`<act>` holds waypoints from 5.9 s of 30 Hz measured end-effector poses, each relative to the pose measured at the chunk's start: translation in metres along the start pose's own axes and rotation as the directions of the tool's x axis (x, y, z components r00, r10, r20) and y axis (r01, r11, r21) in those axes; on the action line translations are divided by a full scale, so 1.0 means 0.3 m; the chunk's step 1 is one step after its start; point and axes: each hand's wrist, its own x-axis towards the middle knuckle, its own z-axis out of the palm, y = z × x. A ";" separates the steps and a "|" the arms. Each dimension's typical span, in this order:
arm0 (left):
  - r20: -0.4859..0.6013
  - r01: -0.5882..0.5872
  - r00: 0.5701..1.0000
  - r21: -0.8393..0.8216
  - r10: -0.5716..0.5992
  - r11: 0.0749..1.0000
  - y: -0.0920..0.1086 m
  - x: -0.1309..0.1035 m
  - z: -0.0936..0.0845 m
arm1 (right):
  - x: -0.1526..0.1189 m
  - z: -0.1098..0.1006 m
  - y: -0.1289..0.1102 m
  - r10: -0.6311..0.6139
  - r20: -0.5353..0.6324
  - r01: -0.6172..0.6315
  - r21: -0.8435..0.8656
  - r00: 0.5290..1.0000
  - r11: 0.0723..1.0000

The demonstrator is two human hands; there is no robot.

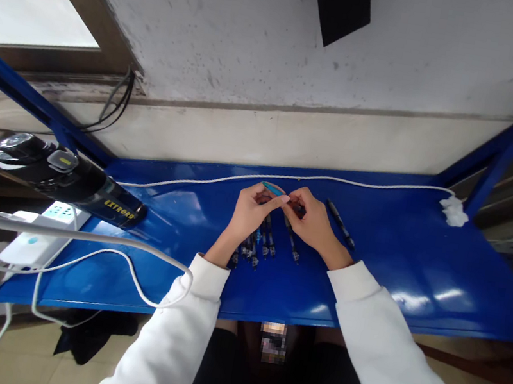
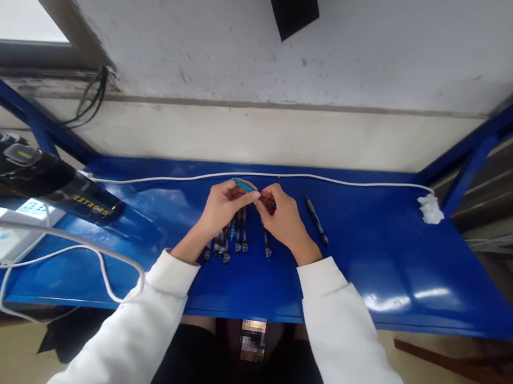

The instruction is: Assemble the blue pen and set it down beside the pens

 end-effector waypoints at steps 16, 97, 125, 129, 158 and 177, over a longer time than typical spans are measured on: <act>0.013 -0.012 1.000 -0.034 0.013 0.999 -0.003 0.001 -0.006 | 0.002 -0.012 -0.001 -0.050 0.137 0.040 0.074 0.989 0.996; 0.026 -0.019 0.999 -0.039 0.020 0.999 0.018 -0.005 -0.015 | 0.021 -0.012 -0.036 0.235 0.257 -0.342 0.550 0.937 0.762; -0.199 0.092 0.930 -0.686 -0.308 0.722 0.067 0.018 -0.085 | 0.042 -0.160 0.045 0.553 0.156 0.039 0.945 0.818 -0.325; -0.193 0.087 0.931 -0.707 -0.310 0.702 0.071 0.017 -0.082 | 0.027 -0.168 0.072 0.572 0.138 0.099 0.926 0.808 -0.363; -0.202 0.096 0.933 -0.658 -0.297 0.747 0.068 0.015 -0.088 | 0.025 -0.175 0.067 0.624 0.103 0.081 0.962 0.775 -0.260; -0.207 0.077 0.944 -0.617 -0.255 0.784 0.061 0.015 -0.093 | 0.059 -0.185 0.021 0.624 0.046 -0.018 0.999 0.780 -0.051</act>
